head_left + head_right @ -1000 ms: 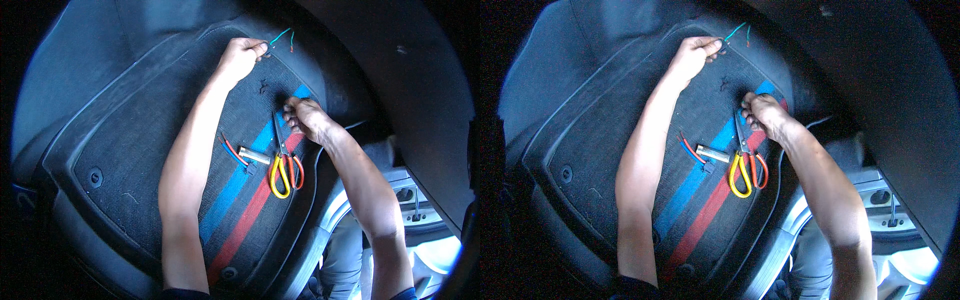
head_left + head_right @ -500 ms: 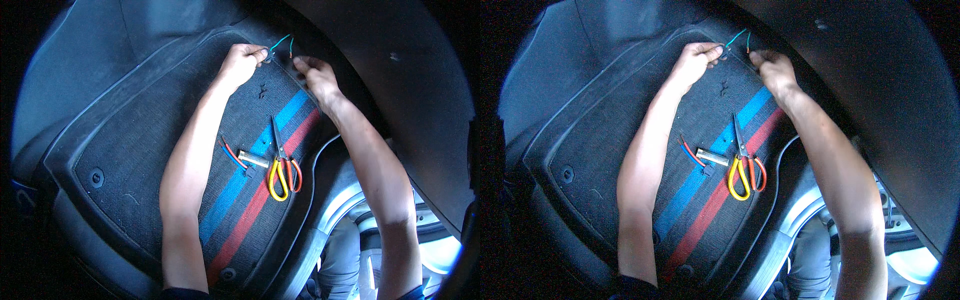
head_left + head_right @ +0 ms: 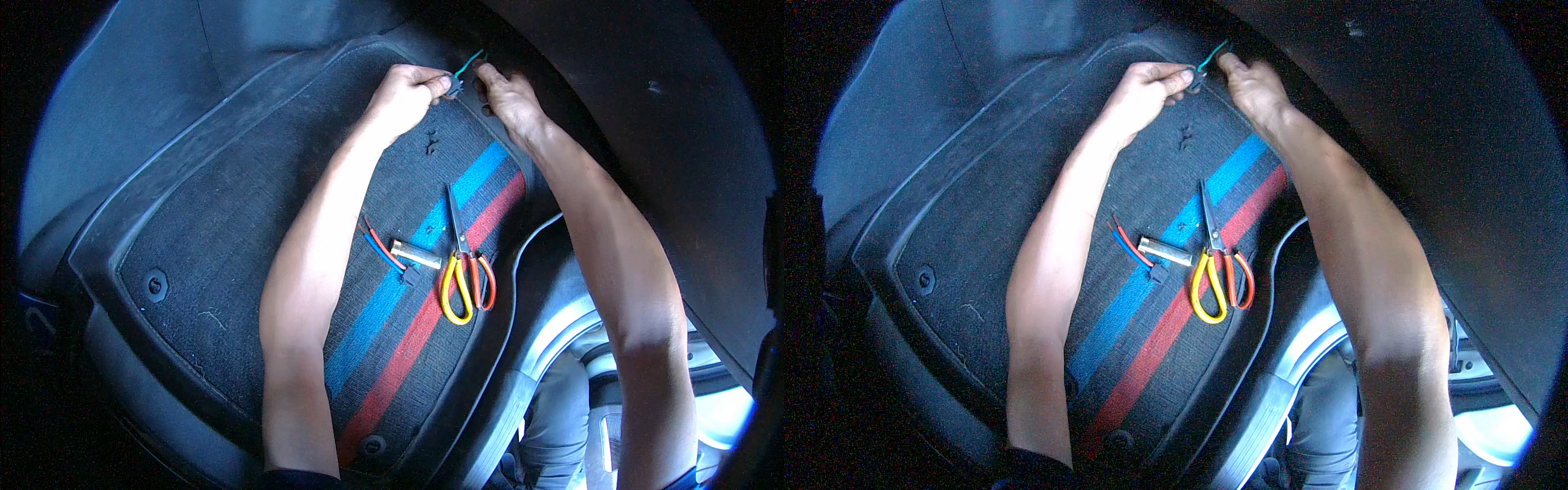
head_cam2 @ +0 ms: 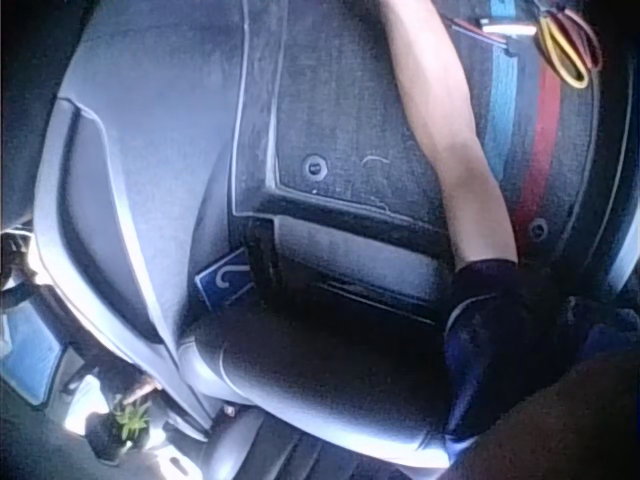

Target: The person works inside a car's rear passenger area, stripping and twisting wires, then using a lighter to heat-shrink insulation on the connections. They continue joining additional wires and tucking them under the seat carpet.

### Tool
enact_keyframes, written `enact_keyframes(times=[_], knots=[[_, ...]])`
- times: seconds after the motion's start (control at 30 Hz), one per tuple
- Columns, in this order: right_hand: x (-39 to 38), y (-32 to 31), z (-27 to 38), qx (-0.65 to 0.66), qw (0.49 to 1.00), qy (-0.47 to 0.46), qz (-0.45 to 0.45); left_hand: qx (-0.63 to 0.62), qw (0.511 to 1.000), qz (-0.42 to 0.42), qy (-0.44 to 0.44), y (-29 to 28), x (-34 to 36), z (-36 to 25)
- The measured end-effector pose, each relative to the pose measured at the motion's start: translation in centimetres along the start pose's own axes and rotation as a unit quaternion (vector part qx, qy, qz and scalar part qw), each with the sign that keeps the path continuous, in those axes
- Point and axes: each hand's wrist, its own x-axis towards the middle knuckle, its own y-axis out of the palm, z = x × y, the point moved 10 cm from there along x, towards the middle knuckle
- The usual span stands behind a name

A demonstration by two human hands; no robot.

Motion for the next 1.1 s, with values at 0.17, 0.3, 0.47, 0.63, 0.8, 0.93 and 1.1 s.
enact_keyframes(times=[0.17,0.3,0.47,0.63,0.8,0.93,1.1], knots=[[-1.2,1.7,0.5,0.147,0.984,0.011,0.104,0.005,1.0,-0.005,0.003,-0.1,0.1,0.1],[-2.4,1.6,0.0,0.272,0.946,0.078,0.16,-0.007,1.0,-0.009,0.008,-0.3,0.0,0.2],[-2.1,2.2,-0.3,0.364,0.901,0.086,0.22,-0.006,1.0,-0.01,0.004,-0.2,0.0,0.3],[-1.7,2.0,-0.4,0.334,0.912,0.066,0.231,-0.003,1.0,-0.006,0.007,-0.3,0.1,0.3],[-1.8,0.3,-0.8,0.199,0.965,0.034,0.165,0.009,1.0,-0.003,-0.006,-0.3,0.2,0.3],[-1.7,-1.1,1.9,-0.074,0.985,-0.143,0.059,0.052,0.998,-0.038,-0.005,-1.2,0.2,0.3],[-3.1,-1.6,4.9,-0.235,0.931,-0.279,-0.018,0.055,0.998,-0.043,-0.004,-1.4,0.5,0.3]])
